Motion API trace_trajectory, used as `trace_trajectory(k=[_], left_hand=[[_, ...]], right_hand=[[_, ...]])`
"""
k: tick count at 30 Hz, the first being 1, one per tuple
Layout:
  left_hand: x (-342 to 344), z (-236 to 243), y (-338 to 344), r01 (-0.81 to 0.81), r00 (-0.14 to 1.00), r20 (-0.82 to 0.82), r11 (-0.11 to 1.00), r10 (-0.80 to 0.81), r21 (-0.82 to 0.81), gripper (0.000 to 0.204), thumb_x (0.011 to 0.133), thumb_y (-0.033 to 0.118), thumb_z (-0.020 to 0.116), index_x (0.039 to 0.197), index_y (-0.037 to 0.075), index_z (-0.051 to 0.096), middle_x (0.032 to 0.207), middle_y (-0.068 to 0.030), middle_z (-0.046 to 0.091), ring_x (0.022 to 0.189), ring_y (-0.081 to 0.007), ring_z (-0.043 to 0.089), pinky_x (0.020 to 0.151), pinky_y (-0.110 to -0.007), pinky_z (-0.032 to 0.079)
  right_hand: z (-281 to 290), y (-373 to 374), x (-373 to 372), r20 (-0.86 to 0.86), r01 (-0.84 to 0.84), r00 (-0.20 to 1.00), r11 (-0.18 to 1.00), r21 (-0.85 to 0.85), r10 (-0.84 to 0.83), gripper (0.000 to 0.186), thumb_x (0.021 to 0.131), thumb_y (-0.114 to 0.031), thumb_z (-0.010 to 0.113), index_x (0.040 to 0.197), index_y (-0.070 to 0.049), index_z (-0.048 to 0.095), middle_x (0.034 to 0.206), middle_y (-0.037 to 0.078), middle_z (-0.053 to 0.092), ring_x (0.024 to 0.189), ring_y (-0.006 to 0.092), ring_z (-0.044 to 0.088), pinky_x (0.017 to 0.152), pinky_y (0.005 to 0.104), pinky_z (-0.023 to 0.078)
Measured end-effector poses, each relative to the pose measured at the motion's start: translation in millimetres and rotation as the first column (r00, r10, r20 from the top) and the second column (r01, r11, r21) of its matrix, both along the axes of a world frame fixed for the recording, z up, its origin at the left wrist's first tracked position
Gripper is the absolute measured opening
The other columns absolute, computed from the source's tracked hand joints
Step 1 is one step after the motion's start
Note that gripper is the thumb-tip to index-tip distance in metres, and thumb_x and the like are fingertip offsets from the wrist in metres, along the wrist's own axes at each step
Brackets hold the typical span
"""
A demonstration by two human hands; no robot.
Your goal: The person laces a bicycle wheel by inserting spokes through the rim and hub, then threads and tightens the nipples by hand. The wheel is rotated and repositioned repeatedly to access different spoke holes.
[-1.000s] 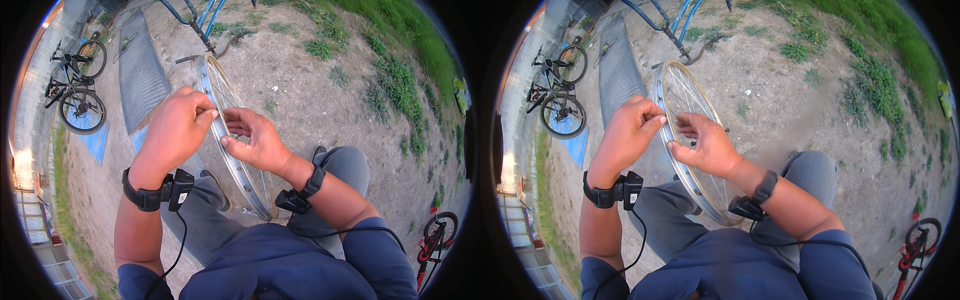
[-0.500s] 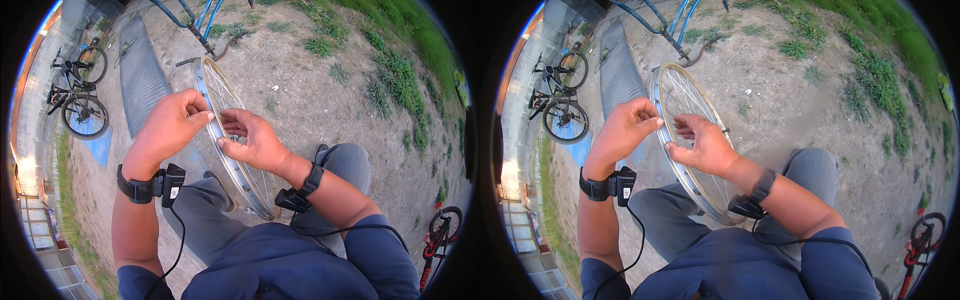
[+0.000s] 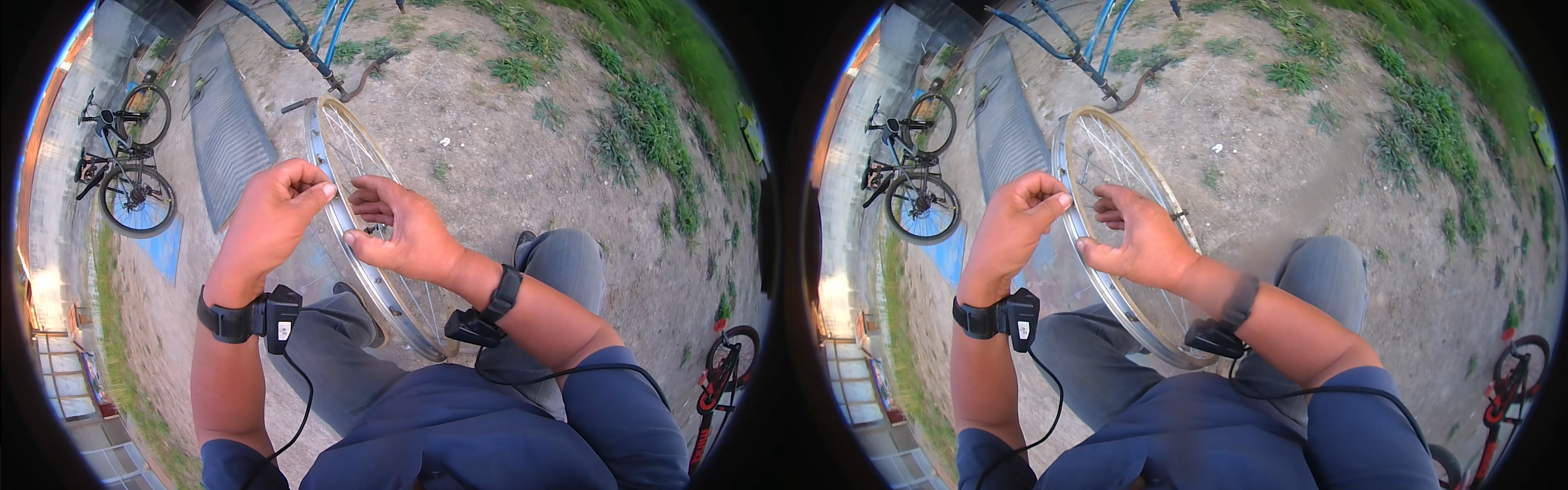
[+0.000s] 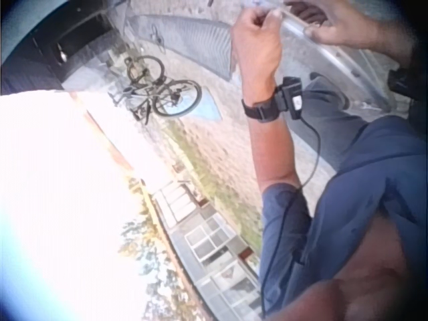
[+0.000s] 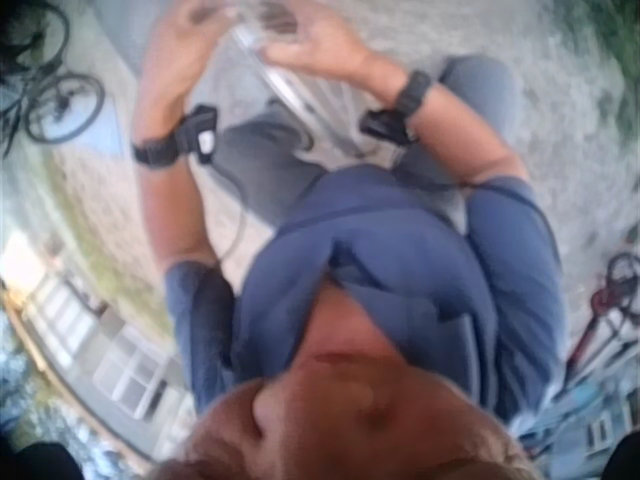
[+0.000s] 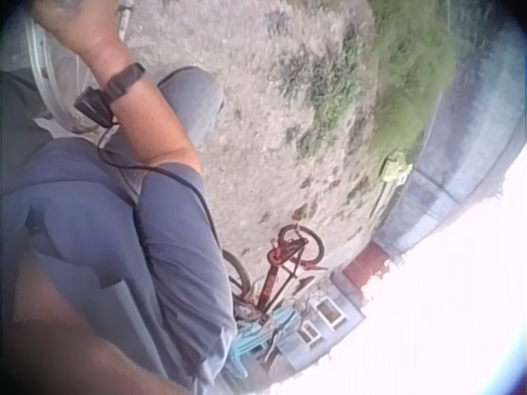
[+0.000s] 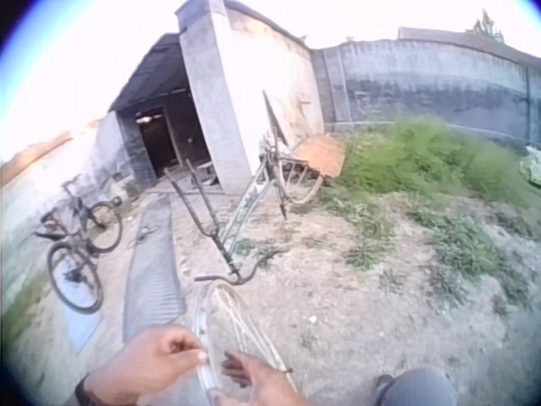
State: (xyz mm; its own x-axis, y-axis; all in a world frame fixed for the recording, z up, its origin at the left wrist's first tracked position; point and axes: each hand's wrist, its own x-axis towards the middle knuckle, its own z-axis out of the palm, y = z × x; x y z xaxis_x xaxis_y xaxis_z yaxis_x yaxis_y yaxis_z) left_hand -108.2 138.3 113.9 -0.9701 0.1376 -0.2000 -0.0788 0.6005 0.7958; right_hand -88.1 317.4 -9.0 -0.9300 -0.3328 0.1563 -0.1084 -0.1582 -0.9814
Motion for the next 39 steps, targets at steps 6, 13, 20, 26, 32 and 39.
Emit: trace_trajectory(k=[6,13,20,26,32,39], left_hand=[[4.1,-0.9,0.6,-0.030,1.000,0.007,1.000,0.030,0.003,0.012,0.096,0.011,0.071,0.099,-0.001,0.070,0.083,0.0028,0.064,0.074,-0.0033,0.052,0.063,-0.023,0.042],[5.0,-3.2,0.8,-0.035,0.999,-0.014,0.999,0.035,0.022,0.012,0.096,0.011,0.072,0.098,-0.001,0.070,0.083,0.0023,0.065,0.074,-0.0036,0.053,0.064,-0.023,0.043],[5.9,-3.7,0.9,-0.038,0.998,-0.040,0.999,0.038,-0.010,0.013,0.096,0.011,0.073,0.098,-0.001,0.070,0.083,0.0019,0.066,0.075,-0.0037,0.055,0.065,-0.023,0.044],[5.9,-3.7,2.5,-0.040,0.998,-0.052,0.999,0.039,-0.015,0.013,0.095,0.011,0.073,0.098,-0.001,0.071,0.083,0.0015,0.066,0.075,-0.0037,0.055,0.065,-0.023,0.045],[6.5,-4.5,3.5,-0.050,0.997,-0.058,0.999,0.048,-0.019,0.012,0.095,0.010,0.074,0.098,-0.001,0.071,0.083,0.0012,0.067,0.075,-0.0037,0.056,0.065,-0.022,0.045],[4.6,-2.7,0.2,-0.011,0.999,-0.040,1.000,0.011,0.003,0.011,0.093,0.008,0.075,0.098,-0.001,0.071,0.085,0.0001,0.069,0.077,-0.0049,0.057,0.068,-0.024,0.047]], right_hand=[[0.4,0.5,0.6,-0.011,0.002,1.000,1.000,0.011,-0.001,0.077,0.085,-0.022,0.081,0.146,0.007,0.044,0.129,0.025,0.062,0.121,0.0284,0.065,0.109,0.0399,0.051],[0.0,-0.5,-0.1,-0.009,0.006,1.000,1.000,0.010,-0.006,0.078,0.085,-0.023,0.081,0.146,0.008,0.043,0.128,0.025,0.062,0.119,0.0283,0.066,0.109,0.0396,0.052],[-0.8,-0.4,-0.1,-0.020,0.013,1.000,1.000,0.013,-0.013,0.078,0.085,-0.023,0.081,0.146,0.008,0.043,0.127,0.024,0.063,0.118,0.0279,0.066,0.108,0.0393,0.052],[-0.3,-0.3,-0.5,-0.020,0.009,1.000,1.000,0.013,-0.009,0.078,0.085,-0.023,0.080,0.146,0.008,0.043,0.127,0.024,0.063,0.118,0.0279,0.066,0.108,0.0392,0.052],[-0.6,0.0,-0.6,-0.021,0.006,1.000,1.000,0.011,-0.006,0.078,0.085,-0.023,0.081,0.146,0.008,0.042,0.127,0.024,0.062,0.118,0.0278,0.066,0.108,0.0392,0.052],[-0.2,-0.3,-1.1,-0.014,0.005,1.000,1.000,0.008,-0.005,0.075,0.085,-0.023,0.081,0.142,0.010,0.045,0.127,0.024,0.063,0.119,0.0279,0.066,0.108,0.0394,0.053]])
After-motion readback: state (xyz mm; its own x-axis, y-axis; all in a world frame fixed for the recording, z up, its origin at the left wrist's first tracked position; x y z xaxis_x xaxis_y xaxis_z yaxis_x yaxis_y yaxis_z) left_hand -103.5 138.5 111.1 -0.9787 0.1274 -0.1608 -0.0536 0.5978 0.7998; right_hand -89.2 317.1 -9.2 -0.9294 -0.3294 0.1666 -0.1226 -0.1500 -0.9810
